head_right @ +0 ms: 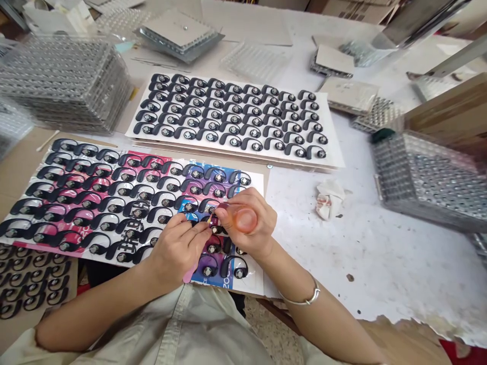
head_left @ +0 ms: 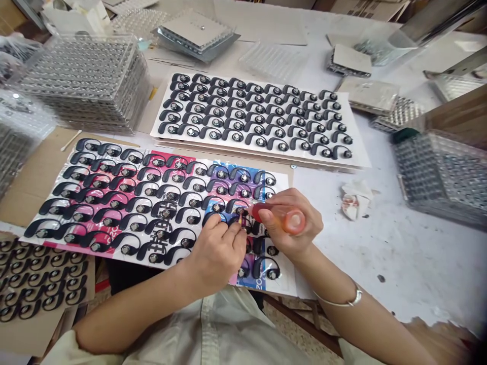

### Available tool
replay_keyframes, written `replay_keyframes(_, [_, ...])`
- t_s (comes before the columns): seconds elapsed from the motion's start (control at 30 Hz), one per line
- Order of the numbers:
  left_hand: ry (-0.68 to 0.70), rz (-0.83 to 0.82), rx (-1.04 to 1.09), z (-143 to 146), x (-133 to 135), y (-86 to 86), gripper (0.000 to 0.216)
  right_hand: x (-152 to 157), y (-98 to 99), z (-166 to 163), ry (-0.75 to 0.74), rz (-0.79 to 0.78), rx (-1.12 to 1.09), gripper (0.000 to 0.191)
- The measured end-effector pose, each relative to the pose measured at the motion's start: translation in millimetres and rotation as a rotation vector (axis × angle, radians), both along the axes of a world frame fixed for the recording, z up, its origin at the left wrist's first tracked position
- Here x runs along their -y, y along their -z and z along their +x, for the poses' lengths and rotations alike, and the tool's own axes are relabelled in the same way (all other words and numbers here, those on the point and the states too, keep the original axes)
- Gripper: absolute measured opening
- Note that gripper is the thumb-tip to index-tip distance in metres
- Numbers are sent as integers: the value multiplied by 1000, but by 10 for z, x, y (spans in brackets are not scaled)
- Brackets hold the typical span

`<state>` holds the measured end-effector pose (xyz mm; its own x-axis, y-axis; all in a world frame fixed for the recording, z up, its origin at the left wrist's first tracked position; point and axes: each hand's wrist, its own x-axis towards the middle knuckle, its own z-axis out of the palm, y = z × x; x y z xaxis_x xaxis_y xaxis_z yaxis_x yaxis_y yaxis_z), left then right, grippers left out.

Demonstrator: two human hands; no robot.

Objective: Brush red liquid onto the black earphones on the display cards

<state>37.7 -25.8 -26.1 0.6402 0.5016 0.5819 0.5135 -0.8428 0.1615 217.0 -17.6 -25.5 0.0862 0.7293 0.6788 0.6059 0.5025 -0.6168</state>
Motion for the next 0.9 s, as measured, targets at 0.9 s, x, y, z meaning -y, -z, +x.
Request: replay_keyframes(0.9, [135, -184, 89, -137, -89, 76, 22, 252, 132, 128, -15, 42, 32, 28])
